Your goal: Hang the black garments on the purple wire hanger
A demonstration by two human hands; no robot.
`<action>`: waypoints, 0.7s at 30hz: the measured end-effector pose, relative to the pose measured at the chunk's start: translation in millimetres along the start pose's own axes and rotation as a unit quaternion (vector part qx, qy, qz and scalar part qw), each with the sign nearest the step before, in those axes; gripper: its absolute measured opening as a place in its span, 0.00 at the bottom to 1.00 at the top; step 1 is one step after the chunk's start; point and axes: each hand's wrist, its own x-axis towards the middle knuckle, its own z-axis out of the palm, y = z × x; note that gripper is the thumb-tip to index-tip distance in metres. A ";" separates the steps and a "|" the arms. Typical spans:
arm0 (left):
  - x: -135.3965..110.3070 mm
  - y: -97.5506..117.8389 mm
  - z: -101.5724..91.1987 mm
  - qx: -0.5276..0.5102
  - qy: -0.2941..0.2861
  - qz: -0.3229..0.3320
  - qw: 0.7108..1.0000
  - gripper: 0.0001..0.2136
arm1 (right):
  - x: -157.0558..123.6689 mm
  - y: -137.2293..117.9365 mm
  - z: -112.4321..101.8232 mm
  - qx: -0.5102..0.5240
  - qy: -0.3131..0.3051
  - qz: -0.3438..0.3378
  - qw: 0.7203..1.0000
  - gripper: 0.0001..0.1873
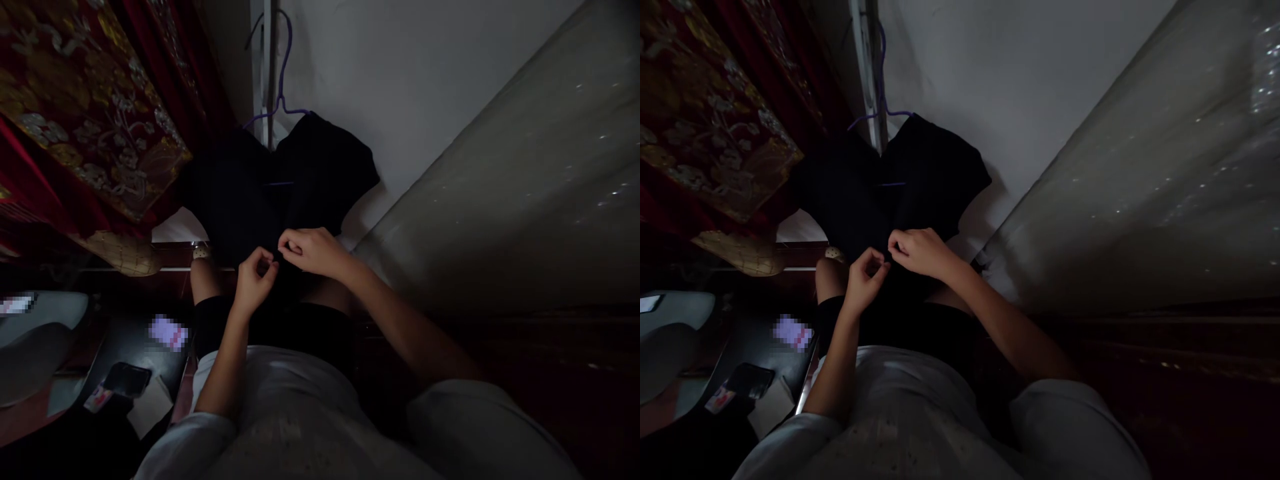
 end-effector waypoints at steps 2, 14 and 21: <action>0.2 2.6 -2.7 0.010 0.005 0.002 1.000 0.02 | 6.7 0.6 -5.8 -0.008 0.023 -0.008 1.000 0.06; -21.0 18.6 20.8 0.018 -0.040 -0.018 0.999 0.05 | 87.0 22.2 -72.4 0.108 0.369 0.014 0.923 0.10; -3.3 27.7 3.3 0.063 -0.046 0.020 0.997 0.12 | 78.7 4.6 -73.1 0.148 0.357 0.017 0.922 0.10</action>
